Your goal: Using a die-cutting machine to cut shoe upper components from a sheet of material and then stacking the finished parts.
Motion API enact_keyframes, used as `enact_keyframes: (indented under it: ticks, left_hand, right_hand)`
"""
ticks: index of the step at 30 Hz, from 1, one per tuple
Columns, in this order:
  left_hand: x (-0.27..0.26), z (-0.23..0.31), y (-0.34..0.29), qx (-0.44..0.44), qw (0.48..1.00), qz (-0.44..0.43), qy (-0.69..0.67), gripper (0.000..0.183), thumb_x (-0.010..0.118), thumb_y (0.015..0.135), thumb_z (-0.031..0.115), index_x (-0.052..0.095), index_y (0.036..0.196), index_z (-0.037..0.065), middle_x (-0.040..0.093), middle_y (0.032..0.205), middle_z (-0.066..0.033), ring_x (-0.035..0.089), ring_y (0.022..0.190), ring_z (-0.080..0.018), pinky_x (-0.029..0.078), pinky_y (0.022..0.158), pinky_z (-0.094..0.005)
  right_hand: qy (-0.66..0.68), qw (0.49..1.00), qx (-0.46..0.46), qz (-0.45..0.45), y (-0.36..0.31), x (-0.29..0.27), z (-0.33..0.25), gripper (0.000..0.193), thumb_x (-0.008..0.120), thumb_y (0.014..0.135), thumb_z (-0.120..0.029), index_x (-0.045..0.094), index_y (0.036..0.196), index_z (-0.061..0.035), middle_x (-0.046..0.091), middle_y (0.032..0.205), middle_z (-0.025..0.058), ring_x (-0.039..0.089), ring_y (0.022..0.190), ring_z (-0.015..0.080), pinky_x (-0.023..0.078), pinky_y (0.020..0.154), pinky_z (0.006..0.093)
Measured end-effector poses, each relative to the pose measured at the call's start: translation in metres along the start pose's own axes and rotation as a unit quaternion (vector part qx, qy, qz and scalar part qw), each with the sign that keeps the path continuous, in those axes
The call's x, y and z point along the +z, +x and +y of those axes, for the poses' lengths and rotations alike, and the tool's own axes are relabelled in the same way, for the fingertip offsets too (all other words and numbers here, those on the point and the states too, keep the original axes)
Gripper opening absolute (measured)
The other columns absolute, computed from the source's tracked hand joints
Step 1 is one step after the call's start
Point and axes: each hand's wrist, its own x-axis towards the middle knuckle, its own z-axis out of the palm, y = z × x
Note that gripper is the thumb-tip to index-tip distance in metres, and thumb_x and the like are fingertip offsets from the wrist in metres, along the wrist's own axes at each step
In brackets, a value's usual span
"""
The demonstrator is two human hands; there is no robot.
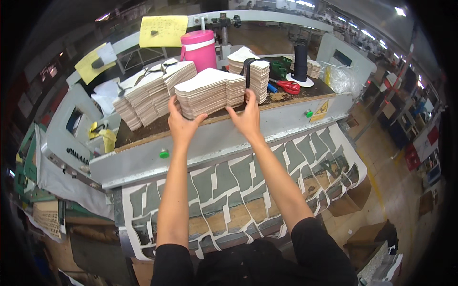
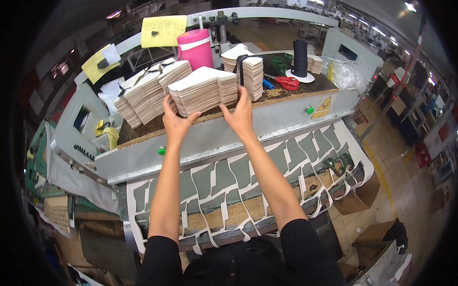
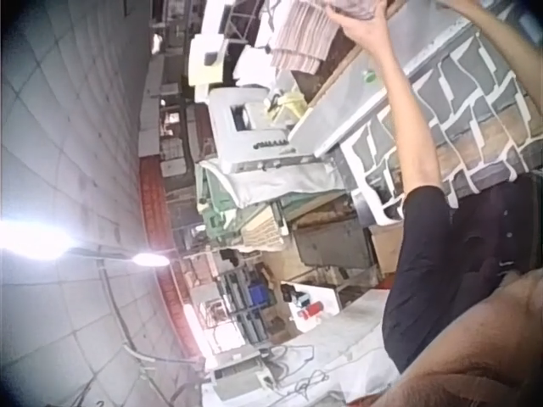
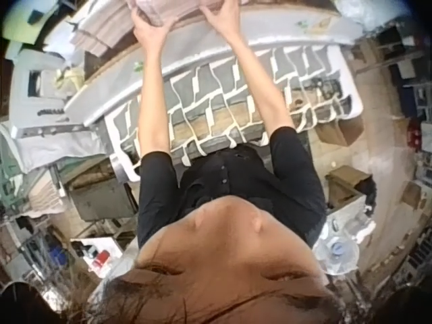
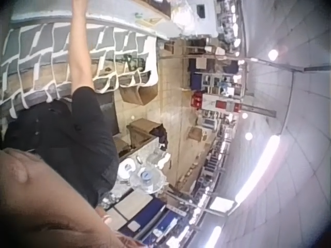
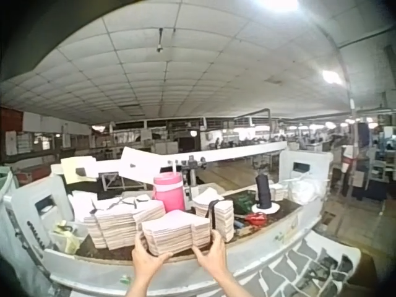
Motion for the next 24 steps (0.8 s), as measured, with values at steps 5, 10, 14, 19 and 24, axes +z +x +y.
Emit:
enact_keyframes:
  ticks: [5, 10, 14, 19, 24]
  left_hand:
    - [0.007, -0.005, -0.119, 0.081, 0.988, 0.126, 0.033, 0.076, 0.093, 0.082, 0.017, 0.053, 0.143, -0.003, 0.061, 0.139, -0.0211, 0.06, 0.129, -0.0353, 0.045, 0.113, -0.0442]
    - [-0.035, -0.031, -0.326, -0.187, 0.953, -0.237, -0.028, 0.029, 0.088, 0.086, 0.015, 0.074, 0.108, 0.002, 0.074, 0.086, -0.0095, 0.072, 0.078, -0.0198, 0.057, 0.074, -0.0348]
    - [-0.05, -0.017, -0.407, -0.253, 0.864, -0.423, -0.097, 0.033, 0.086, 0.089, 0.021, 0.075, 0.113, 0.001, 0.075, 0.087, -0.0119, 0.073, 0.077, -0.0239, 0.058, 0.071, -0.0363]
    - [-0.058, 0.008, -0.394, -0.13, 0.845, -0.517, 0.026, 0.045, 0.091, 0.082, 0.04, 0.078, 0.101, 0.002, 0.077, 0.092, -0.0183, 0.075, 0.085, -0.039, 0.059, 0.076, -0.0451]
    - [-0.047, 0.022, -0.405, -0.232, 0.832, -0.487, 0.13, 0.041, 0.094, 0.079, 0.038, 0.075, 0.077, 0.002, 0.073, 0.07, -0.0112, 0.072, 0.064, -0.0256, 0.056, 0.063, -0.0386]
  right_hand:
    - [-0.116, 0.992, -0.04, -0.034, -0.161, -0.065, 0.025, 0.07, 0.09, 0.081, -0.017, 0.055, 0.14, -0.0019, 0.062, 0.139, 0.0208, 0.057, 0.133, 0.0414, 0.046, 0.113, 0.0467]
    - [-0.205, 0.968, 0.146, 0.004, -0.289, -0.192, 0.044, 0.047, 0.088, 0.081, -0.016, 0.066, 0.122, -0.0046, 0.068, 0.126, 0.0193, 0.066, 0.119, 0.0387, 0.051, 0.105, 0.0462]
    - [-0.28, 0.909, 0.289, 0.106, -0.323, -0.284, 0.041, 0.031, 0.085, 0.082, -0.008, 0.071, 0.109, -0.0025, 0.072, 0.111, 0.0157, 0.07, 0.107, 0.0348, 0.055, 0.095, 0.0391]
    - [-0.369, 0.905, 0.177, 0.114, -0.282, -0.372, 0.112, 0.03, 0.083, 0.08, -0.006, 0.072, 0.108, -0.0038, 0.071, 0.112, 0.017, 0.068, 0.106, 0.0365, 0.055, 0.094, 0.0412]
    - [-0.466, 0.856, 0.196, 0.11, -0.233, -0.438, 0.2, 0.034, 0.085, 0.08, -0.013, 0.074, 0.111, -0.0081, 0.07, 0.121, 0.0188, 0.065, 0.116, 0.0404, 0.051, 0.101, 0.047]
